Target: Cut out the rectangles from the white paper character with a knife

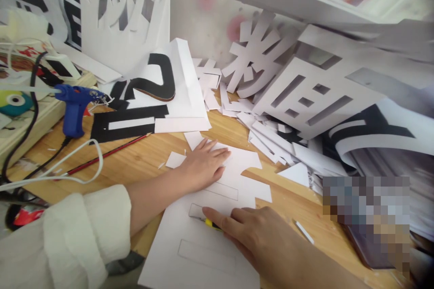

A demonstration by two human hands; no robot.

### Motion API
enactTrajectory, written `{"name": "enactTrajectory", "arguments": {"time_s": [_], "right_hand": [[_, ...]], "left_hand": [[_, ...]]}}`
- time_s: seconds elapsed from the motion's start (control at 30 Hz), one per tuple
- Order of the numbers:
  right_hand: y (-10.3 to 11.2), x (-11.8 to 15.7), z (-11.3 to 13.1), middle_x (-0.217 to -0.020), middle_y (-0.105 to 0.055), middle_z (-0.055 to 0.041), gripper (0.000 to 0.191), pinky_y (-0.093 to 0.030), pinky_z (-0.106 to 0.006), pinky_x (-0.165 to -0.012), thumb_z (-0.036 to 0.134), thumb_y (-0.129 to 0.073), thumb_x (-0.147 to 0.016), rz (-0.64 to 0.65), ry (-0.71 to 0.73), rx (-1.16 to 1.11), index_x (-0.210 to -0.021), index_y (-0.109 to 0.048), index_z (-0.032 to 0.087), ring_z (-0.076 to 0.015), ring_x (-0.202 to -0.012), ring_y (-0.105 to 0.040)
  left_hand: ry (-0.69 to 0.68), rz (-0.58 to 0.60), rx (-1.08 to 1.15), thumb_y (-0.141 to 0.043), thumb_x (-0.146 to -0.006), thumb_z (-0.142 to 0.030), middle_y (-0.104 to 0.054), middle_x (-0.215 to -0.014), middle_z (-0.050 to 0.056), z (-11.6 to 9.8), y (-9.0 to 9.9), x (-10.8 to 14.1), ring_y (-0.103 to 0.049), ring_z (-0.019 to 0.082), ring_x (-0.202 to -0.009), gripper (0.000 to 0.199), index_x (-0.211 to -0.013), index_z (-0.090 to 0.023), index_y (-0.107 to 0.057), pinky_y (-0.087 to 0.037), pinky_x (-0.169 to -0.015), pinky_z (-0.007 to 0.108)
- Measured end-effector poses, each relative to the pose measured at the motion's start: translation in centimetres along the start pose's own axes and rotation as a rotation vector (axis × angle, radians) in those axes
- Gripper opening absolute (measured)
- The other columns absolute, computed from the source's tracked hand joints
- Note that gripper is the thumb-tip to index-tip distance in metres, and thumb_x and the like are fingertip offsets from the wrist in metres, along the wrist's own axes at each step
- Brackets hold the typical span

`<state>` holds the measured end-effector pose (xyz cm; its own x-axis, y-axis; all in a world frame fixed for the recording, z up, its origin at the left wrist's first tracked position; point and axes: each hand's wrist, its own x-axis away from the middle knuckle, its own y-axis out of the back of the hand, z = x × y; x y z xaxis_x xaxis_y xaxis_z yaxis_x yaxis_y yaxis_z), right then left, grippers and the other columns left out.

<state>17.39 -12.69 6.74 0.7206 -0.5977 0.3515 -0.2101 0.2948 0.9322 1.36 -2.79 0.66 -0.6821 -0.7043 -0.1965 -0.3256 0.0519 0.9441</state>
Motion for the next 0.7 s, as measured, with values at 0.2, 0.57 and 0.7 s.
{"name": "enactTrajectory", "arguments": {"time_s": [0.2,0.57,0.7], "right_hand": [[0.0,-0.9,0.7,-0.079,-0.062,0.0013,0.081,-0.020,-0.031,-0.044,0.005,-0.049,-0.068,0.053,-0.026,0.043,-0.140,-0.016,0.024,-0.0165,-0.057,-0.059],[-0.3,-1.0,2.5,-0.072,-0.062,-0.0017,0.081,-0.019,-0.032,-0.042,0.009,-0.050,-0.064,-0.012,-0.081,0.092,-0.140,-0.019,0.015,-0.0174,-0.056,-0.058],[-0.3,-1.2,2.6,-0.074,-0.063,-0.0017,0.081,-0.022,-0.031,-0.043,0.007,-0.049,-0.065,0.020,-0.101,0.070,-0.140,-0.019,0.017,-0.0171,-0.057,-0.059]], "left_hand": [[0.015,-0.010,0.015,-0.040,-0.089,-0.022,-0.052,-0.132,0.001,-0.3,-0.5,-0.1,-0.032,0.027,-0.130,0.040,-0.129,-0.018,-0.044,-0.020,-0.108,0.045],[0.042,0.026,0.034,-0.040,-0.090,-0.022,-0.050,-0.134,0.002,-0.4,-0.3,-0.1,-0.030,0.027,-0.131,0.041,-0.131,-0.015,-0.043,-0.019,-0.109,0.045],[0.051,0.016,0.045,-0.042,-0.090,-0.023,-0.052,-0.132,0.003,-0.4,-0.3,-0.1,-0.032,0.025,-0.131,0.041,-0.130,-0.014,-0.043,-0.019,-0.109,0.044]]}}
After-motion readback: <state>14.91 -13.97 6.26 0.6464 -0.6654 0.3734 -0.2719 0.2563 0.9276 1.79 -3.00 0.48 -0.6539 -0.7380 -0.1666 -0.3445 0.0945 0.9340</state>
